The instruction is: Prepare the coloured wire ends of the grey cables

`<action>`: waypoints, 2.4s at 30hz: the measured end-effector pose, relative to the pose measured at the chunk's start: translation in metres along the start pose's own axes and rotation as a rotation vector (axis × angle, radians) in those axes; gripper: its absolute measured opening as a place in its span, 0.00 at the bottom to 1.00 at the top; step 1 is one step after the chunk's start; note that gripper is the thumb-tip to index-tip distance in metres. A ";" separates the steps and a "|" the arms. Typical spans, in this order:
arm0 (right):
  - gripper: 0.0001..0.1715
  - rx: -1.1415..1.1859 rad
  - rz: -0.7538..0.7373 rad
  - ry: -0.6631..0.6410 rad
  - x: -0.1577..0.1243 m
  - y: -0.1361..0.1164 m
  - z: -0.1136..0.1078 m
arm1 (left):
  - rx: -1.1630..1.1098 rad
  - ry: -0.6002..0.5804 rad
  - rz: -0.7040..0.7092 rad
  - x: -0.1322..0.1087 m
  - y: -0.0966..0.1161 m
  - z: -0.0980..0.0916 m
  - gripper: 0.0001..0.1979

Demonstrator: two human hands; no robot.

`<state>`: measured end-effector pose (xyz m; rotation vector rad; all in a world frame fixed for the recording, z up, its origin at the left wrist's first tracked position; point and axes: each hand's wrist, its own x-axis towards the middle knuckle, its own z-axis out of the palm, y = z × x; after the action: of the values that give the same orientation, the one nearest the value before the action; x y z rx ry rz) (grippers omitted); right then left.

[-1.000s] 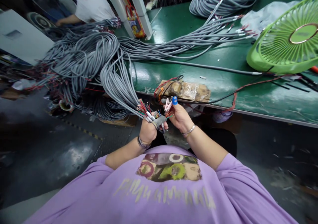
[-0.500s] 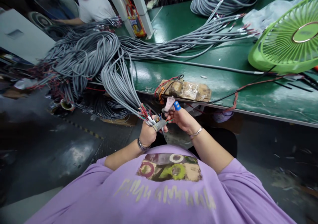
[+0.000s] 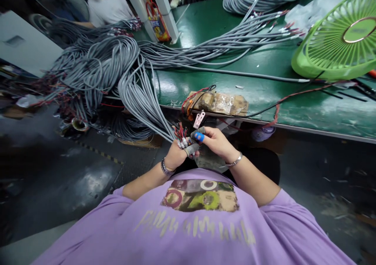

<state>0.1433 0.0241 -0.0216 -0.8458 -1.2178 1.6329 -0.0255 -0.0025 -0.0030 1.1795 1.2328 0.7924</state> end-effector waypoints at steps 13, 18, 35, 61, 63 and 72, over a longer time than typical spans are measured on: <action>0.16 0.157 0.058 -0.009 -0.008 0.002 0.020 | -0.010 -0.066 0.021 0.000 -0.004 -0.005 0.16; 0.16 0.130 0.068 0.026 -0.004 0.004 0.021 | -0.092 0.007 0.088 0.000 -0.010 -0.007 0.15; 0.22 0.345 0.229 -0.010 0.004 0.012 0.024 | -0.252 0.062 0.070 0.004 -0.012 -0.006 0.17; 0.20 0.010 0.093 0.117 -0.001 0.002 0.033 | -0.091 0.157 0.103 0.001 -0.014 -0.001 0.14; 0.20 0.052 0.094 0.129 -0.002 0.004 0.033 | -0.097 0.161 0.104 0.000 -0.014 -0.001 0.14; 0.20 0.313 0.167 0.140 -0.003 0.009 0.035 | -0.210 0.189 0.097 -0.004 -0.011 -0.003 0.18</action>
<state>0.1106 0.0085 -0.0207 -0.8622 -0.7846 1.8065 -0.0302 -0.0083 -0.0119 1.0164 1.2182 1.0994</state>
